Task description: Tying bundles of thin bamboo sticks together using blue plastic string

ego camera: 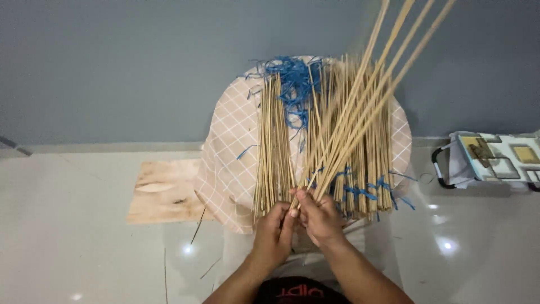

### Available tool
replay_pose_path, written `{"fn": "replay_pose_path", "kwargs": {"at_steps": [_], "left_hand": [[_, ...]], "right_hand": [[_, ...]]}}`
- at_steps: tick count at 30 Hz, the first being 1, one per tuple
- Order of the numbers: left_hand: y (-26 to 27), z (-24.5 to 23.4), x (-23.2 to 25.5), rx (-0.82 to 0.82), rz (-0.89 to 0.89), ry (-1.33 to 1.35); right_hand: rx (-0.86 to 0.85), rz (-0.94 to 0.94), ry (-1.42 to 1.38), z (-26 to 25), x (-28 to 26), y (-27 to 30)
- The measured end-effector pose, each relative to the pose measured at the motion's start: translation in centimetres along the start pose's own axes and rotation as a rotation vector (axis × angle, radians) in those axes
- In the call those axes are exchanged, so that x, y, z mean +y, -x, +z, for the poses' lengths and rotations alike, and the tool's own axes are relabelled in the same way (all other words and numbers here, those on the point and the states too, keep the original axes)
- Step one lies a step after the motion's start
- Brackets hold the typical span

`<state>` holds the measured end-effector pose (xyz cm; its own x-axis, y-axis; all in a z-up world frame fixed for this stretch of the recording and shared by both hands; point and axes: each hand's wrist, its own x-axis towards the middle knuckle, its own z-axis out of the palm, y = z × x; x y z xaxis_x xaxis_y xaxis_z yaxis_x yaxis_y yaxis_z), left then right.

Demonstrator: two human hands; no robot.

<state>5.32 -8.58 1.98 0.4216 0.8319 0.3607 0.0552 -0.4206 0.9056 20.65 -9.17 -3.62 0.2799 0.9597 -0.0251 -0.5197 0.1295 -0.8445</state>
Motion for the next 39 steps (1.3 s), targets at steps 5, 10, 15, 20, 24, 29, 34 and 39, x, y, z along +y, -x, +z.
{"fn": "replay_pose_path", "kwargs": {"at_steps": [5, 10, 15, 20, 24, 29, 34, 39], "left_hand": [[0.0, 0.9, -1.5, 0.072, -0.11, 0.146], [-0.3, 1.2, -3.6, 0.113, -0.193, 0.342], [0.8, 2.5, -3.6, 0.064, -0.325, 0.356], [0.7, 1.6, -2.4, 0.014, -0.197, 0.167], [0.7, 2.0, -3.2, 0.019, -0.14, 0.293], [0.6, 2.1, -6.4, 0.184, -0.333, 0.594], [0.2, 2.6, -3.1, 0.396, -0.375, 0.58], [1.0, 2.9, -1.7, 0.163, -0.199, 0.38]], "right_hand": [[0.113, -0.1, 0.125, -1.8, 0.2, 0.1], [0.094, -0.195, 0.058, -2.6, -1.9, -0.5], [0.183, 0.056, 0.071, -2.6, -0.6, 0.1], [0.1, -0.098, -0.015, -2.4, 0.4, 0.6], [0.197, -0.11, 0.031, -3.6, 1.4, 0.2], [0.17, -0.242, -0.012, -2.6, -1.1, 0.7], [0.171, -0.282, 0.035, -2.3, -1.0, 0.6], [0.118, -0.325, 0.096, -2.8, 0.9, 0.3]]}}
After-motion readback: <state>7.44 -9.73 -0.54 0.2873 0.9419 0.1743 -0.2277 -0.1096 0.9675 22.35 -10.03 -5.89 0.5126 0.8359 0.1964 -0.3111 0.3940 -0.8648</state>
